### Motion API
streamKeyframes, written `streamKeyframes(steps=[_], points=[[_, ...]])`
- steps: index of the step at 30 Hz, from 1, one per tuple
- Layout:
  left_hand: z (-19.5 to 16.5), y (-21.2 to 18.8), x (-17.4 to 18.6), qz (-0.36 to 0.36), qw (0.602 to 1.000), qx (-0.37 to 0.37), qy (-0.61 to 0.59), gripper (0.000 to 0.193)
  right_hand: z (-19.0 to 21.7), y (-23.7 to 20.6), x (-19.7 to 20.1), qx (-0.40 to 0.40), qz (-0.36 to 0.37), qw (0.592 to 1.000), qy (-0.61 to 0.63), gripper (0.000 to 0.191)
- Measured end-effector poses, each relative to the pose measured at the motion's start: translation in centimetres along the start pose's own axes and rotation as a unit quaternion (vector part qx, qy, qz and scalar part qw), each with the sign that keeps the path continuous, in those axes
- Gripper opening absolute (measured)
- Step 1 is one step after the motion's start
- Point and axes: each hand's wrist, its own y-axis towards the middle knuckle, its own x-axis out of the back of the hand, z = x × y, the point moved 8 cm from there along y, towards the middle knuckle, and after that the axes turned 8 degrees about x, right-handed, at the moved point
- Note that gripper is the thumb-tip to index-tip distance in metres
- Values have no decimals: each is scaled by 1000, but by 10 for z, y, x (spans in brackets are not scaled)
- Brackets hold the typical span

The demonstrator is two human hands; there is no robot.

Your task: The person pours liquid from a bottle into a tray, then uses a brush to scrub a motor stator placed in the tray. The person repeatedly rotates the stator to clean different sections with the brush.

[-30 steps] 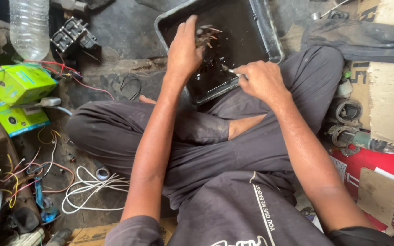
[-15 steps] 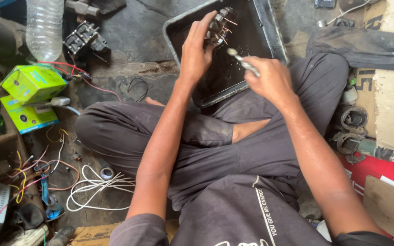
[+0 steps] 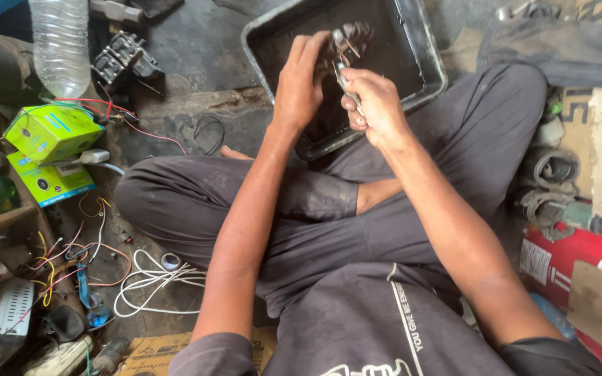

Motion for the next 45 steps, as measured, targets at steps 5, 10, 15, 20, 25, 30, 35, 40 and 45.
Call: streamKeyframes(steps=[5, 10, 15, 20, 25, 30, 35, 40, 45], points=[[-11, 4, 4, -6, 1000, -20, 5, 59, 56, -20, -8, 327, 4, 706, -628, 39], [-12, 3, 3, -8, 999, -24, 31, 59, 55, -23, -15, 262, -13, 892, -368, 34], [-4, 3, 10, -15, 999, -32, 18, 62, 33, -5, 10, 41, 5, 984, -173, 37], [-6, 7, 9, -19, 999, -39, 30, 59, 75, -22, -11, 308, -18, 755, -579, 33], [-5, 4, 7, -23, 999, -3, 26, 57, 24, -4, -6, -20, 12, 999, -22, 34], [-6, 4, 5, -15, 999, -22, 41, 58, 65, -16, 5, 310, 7, 781, -542, 36], [-16, 5, -1, -23, 997, -46, 56, 56, 31, -11, -1, 294, 3, 832, -471, 23], [-18, 5, 2, -25, 999, -28, 38, 54, 26, 10, 16, 224, 91, 943, -227, 31], [-15, 6, -1, -7, 999, -5, 41, 55, 54, -18, 9, 340, 1, 706, -622, 36]])
